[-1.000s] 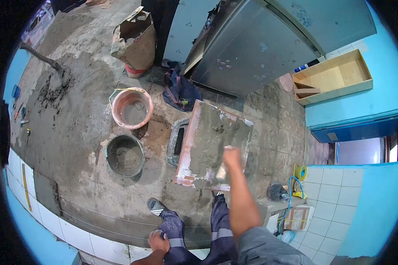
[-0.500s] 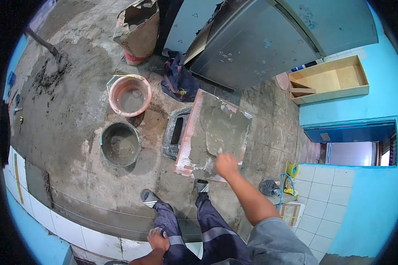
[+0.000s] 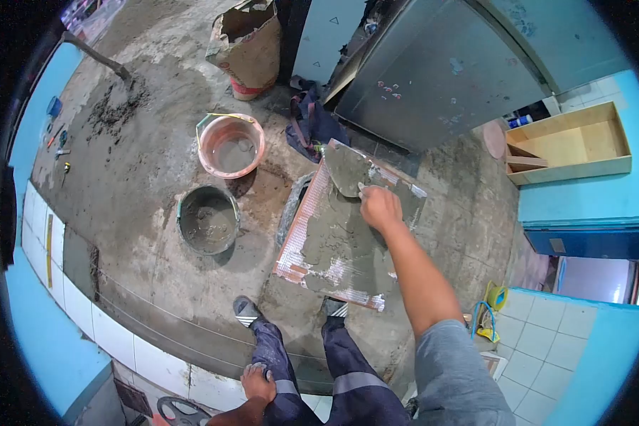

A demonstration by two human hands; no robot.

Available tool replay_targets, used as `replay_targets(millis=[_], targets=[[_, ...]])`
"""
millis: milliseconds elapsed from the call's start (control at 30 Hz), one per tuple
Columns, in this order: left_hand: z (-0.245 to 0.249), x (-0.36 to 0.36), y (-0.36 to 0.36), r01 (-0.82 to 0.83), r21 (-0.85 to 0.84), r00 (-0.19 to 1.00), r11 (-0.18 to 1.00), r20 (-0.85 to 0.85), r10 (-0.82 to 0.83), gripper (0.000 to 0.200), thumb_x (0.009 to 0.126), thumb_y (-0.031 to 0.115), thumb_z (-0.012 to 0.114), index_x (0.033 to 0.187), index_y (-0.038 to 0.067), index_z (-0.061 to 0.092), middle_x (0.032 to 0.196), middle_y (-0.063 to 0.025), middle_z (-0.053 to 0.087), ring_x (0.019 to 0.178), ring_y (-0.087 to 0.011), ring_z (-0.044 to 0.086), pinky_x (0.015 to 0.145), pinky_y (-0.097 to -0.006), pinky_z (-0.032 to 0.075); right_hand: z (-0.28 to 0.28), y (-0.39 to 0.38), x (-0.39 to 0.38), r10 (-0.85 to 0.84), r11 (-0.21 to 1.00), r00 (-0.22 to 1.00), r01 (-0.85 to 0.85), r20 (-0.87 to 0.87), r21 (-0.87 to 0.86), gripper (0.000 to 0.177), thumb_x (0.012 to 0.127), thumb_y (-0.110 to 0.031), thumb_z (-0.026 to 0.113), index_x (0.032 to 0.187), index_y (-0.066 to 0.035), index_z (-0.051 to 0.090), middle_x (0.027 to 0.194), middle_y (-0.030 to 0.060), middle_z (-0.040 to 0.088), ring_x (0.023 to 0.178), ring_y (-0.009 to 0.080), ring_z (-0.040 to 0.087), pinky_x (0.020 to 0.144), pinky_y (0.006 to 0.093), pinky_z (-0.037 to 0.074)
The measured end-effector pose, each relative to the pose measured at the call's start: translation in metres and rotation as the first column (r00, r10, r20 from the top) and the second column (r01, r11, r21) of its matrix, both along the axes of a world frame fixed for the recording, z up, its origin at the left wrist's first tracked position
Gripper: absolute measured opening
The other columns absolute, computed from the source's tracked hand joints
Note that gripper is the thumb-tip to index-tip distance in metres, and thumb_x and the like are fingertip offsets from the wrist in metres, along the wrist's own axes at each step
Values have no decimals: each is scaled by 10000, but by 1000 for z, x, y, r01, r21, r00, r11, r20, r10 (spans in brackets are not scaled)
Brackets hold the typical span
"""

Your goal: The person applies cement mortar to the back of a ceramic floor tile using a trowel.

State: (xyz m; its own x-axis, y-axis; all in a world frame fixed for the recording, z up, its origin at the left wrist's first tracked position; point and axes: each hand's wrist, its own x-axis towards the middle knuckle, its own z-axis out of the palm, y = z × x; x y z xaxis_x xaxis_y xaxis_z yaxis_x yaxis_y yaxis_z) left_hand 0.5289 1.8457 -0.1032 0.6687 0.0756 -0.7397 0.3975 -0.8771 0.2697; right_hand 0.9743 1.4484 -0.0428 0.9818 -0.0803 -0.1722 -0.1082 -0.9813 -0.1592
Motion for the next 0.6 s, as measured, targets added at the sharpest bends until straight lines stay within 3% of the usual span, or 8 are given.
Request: replay_targets(millis=[100, 267, 367, 467, 533, 600], targets=[[-6, -12, -27, 40, 34, 999, 999, 28, -41, 363, 892, 316, 606, 1189, 123, 686, 1339, -36, 600, 1355, -270, 422, 1112, -453, 309, -2, -7, -5, 188, 982, 981, -187, -54, 18, 212, 886, -164, 543, 870, -67, 731, 937, 213, 712, 907, 416, 679, 829, 519, 532], [-6, -17, -72, 69, 47, 997, 997, -22, -68, 383, 891, 325, 606, 1195, 105, 684, 1337, -47, 603, 1359, -271, 419, 1121, -451, 306, 7, 2, -63, 296, 954, 910, -267, -291, 137, 224, 873, -157, 522, 854, -61, 724, 908, 226, 706, 888, 419, 680, 803, 526, 531], [-6, -14, -88, 85, 45, 996, 995, -30, -84, 405, 887, 327, 612, 1216, 97, 669, 1343, -59, 601, 1362, -289, 422, 1128, -460, 303, 15, -7, -86, 373, 916, 870, -290, -322, 278, 211, 899, -181, 567, 893, -47, 730, 952, 224, 708, 915, 411, 680, 822, 513, 531], [-7, -18, -101, 122, 29, 992, 992, -31, -122, 428, 888, 330, 607, 1243, 95, 648, 1362, -64, 594, 1360, -309, 429, 1115, -478, 315, 11, -51, -99, 258, 850, 958, -163, -126, 501, 231, 917, -252, 612, 946, -67, 746, 985, 190, 714, 945, 403, 674, 825, 498, 531], [-9, -14, -112, 146, 0, 989, 989, -14, -146, 423, 892, 331, 601, 1241, 99, 648, 1367, -65, 592, 1363, -309, 426, 1107, -483, 321, 29, -86, -84, 58, 929, 969, 35, -239, 367, 274, 932, -328, 626, 992, -94, 754, 1014, 148, 722, 961, 395, 670, 827, 483, 534], [-6, -7, -121, 196, -15, 980, 980, -20, -196, 419, 899, 332, 591, 1249, 106, 643, 1376, -64, 586, 1371, -307, 418, 1095, -485, 332, 11, -129, -76, -12, 970, 996, 34, -92, 242, 227, 917, -274, 621, 985, -105, 757, 1000, 160, 724, 944, 381, 678, 819, 486, 536]])
